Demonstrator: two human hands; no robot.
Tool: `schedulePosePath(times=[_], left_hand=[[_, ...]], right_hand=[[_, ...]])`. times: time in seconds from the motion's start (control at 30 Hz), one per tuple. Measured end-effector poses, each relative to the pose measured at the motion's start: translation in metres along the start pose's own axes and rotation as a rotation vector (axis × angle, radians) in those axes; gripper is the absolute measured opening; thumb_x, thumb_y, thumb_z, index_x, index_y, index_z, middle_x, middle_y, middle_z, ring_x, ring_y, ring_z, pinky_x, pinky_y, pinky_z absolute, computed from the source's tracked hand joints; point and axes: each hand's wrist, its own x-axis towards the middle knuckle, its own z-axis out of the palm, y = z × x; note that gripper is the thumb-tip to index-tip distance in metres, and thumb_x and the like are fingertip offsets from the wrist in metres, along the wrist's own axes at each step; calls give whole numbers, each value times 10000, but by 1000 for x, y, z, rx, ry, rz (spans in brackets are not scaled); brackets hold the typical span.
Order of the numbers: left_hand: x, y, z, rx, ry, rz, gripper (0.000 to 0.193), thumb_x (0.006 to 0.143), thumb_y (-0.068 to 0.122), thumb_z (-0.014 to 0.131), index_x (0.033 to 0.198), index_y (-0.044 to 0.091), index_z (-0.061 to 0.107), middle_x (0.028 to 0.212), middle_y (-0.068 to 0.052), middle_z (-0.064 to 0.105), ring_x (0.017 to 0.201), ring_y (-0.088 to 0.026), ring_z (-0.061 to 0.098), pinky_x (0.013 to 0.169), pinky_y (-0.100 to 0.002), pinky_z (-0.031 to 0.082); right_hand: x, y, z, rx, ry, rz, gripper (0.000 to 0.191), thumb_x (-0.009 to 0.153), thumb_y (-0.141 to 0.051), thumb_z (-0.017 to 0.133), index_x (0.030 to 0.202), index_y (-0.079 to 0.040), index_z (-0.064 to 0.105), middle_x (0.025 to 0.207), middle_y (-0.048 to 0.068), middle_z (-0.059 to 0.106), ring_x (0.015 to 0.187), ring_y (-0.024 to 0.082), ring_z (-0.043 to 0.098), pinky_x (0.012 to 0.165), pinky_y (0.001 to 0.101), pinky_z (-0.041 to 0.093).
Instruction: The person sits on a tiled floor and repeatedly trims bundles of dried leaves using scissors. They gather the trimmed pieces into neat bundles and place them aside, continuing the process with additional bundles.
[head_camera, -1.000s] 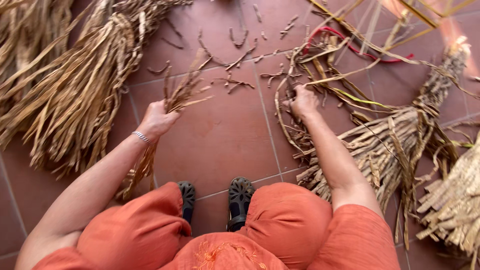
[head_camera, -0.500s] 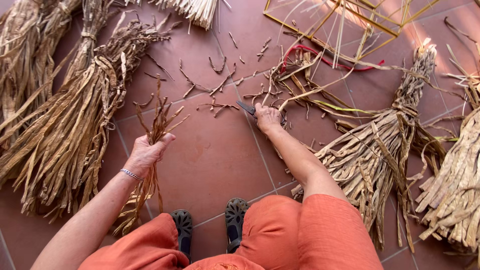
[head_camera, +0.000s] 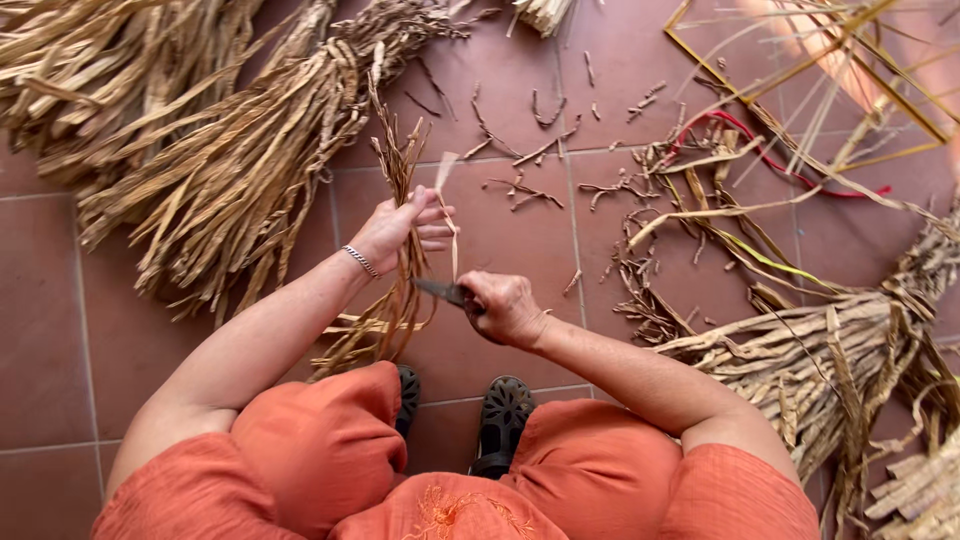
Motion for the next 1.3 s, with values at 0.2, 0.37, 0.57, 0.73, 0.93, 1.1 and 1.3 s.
schedulePosePath(times=[0.2, 0.37, 0.57, 0.73, 0.93, 1.1, 1.3], left_hand=[[-9, 9, -11, 47, -43, 205, 290, 1032, 303, 649, 1122, 27, 669, 845, -56, 674, 698, -166, 670, 640, -338, 606], [-9, 10, -12, 24, 0, 255, 156, 961, 211, 723, 1005, 62, 710, 776, -5, 649, 619, -92, 612, 600, -273, 565], [-16, 9, -6, 284, -31, 244, 170, 987, 241, 684, 973, 72, 695, 727, 24, 627, 587, -73, 579, 542, -253, 519], [-20, 3, 0, 329, -101, 164, 164, 975, 212, 701, 946, 50, 691, 715, 12, 616, 586, -72, 568, 532, -259, 509], [-21, 4, -4, 357, -52, 124, 188, 982, 237, 686, 958, 50, 683, 729, 3, 632, 594, -86, 588, 542, -270, 512], [-27, 8, -1, 348, -45, 103, 213, 984, 283, 662, 1031, 77, 635, 717, 22, 592, 572, -81, 547, 521, -265, 487], [-28, 7, 1, 479, 58, 77, 234, 904, 138, 750, 1113, 72, 666, 689, 70, 479, 545, -62, 415, 486, -261, 366]], right_hand=[[-2, -3, 11, 92, -123, 38, 276, 796, -132, 781, 1025, -84, 635, 822, 61, 705, 700, 251, 692, 602, 375, 550], [4, 17, 1, 414, -210, 535, 361, 981, -390, 716, 1139, -69, 665, 783, 65, 636, 721, 159, 600, 647, 309, 526], [19, 33, -21, 799, -232, 648, 712, 1025, -650, 301, 1246, -46, 605, 858, -13, 657, 724, 69, 638, 616, 243, 468], [26, 29, -33, 791, -175, 660, 738, 1026, -667, 300, 1115, -15, 634, 671, -11, 538, 521, 81, 493, 497, 258, 399], [21, 35, -28, 606, -81, 766, 646, 1025, -614, 407, 936, -37, 682, 585, -25, 446, 486, 91, 439, 456, 287, 374], [9, 86, -48, 19, 73, 742, 458, 866, -517, 780, 931, -67, 718, 735, 91, 682, 708, 220, 650, 650, 395, 529], [-16, 145, -116, -462, 160, 1026, 457, 832, -430, 816, 1091, -102, 632, 980, 175, 735, 957, 406, 687, 849, 539, 519]])
